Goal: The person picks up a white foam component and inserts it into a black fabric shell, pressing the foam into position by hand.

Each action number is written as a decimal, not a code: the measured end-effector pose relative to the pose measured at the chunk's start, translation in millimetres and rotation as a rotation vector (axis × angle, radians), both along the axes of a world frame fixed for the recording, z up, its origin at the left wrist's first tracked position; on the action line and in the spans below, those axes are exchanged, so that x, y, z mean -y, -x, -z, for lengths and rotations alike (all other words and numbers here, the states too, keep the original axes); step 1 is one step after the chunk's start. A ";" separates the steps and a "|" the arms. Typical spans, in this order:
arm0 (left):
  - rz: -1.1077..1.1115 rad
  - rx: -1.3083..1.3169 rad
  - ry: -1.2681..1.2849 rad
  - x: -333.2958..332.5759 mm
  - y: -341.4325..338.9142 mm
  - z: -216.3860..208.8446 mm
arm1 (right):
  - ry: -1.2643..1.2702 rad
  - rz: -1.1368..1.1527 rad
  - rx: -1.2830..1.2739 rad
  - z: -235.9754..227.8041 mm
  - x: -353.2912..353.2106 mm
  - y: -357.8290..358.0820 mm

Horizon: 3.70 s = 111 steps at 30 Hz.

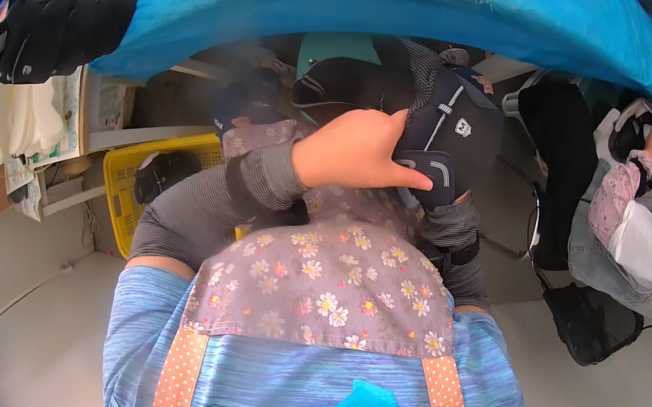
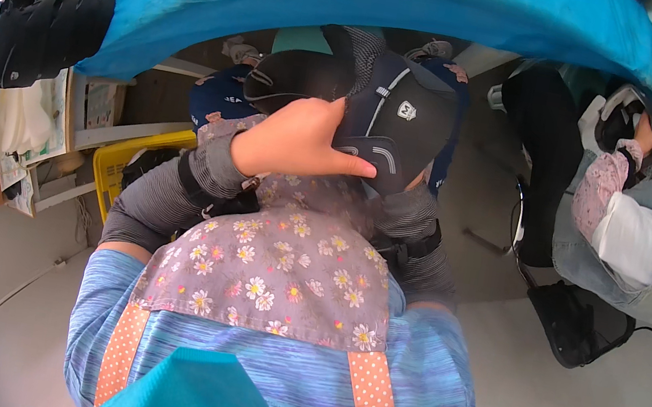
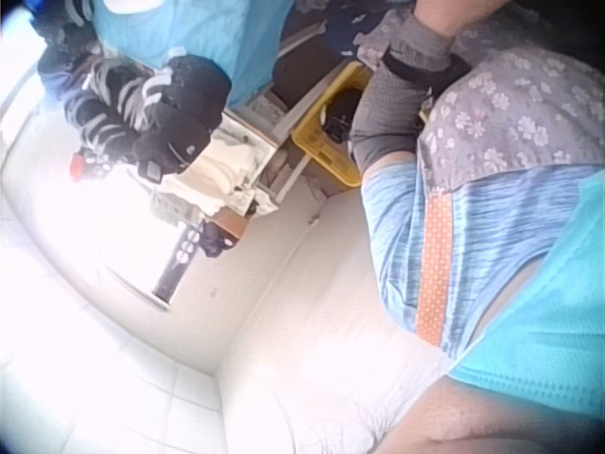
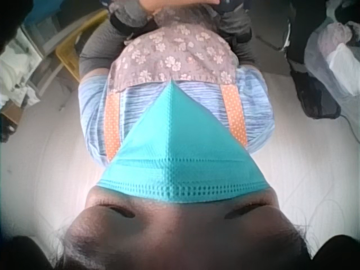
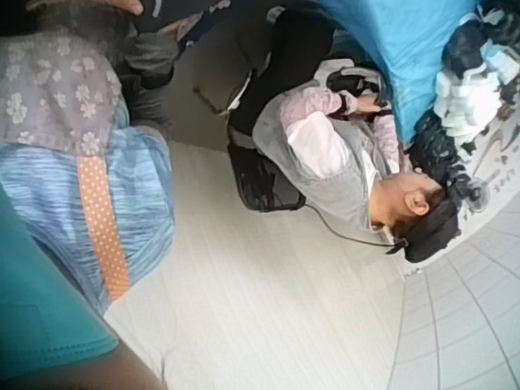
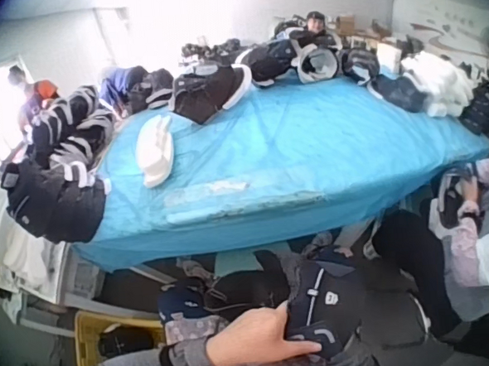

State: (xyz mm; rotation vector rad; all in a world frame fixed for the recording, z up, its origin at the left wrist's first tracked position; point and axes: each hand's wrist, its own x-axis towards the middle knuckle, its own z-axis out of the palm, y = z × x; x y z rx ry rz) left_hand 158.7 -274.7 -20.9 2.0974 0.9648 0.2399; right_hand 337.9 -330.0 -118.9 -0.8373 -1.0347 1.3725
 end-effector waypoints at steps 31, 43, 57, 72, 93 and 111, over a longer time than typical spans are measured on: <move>-0.045 0.609 0.212 -33.6 64.4 -33.6 | -0.357 -0.054 0.802 -29.8 -22.2 9.6; -0.148 0.778 0.056 -7.9 53.6 1.0 | -0.410 -0.284 0.847 -37.5 14.5 39.1; -0.707 0.777 -0.248 -19.9 62.1 33.3 | -0.522 -0.150 1.190 -26.7 -6.1 56.3; -0.115 0.565 -0.373 -16.6 68.3 -44.9 | 0.071 -0.405 0.278 -24.4 -1.7 31.6; -0.162 0.637 0.144 -13.3 68.2 24.2 | 0.340 -0.508 0.014 -62.1 8.8 47.3; -0.349 0.197 0.495 -30.1 103.0 -13.9 | 0.070 -0.398 0.336 -36.0 13.8 40.5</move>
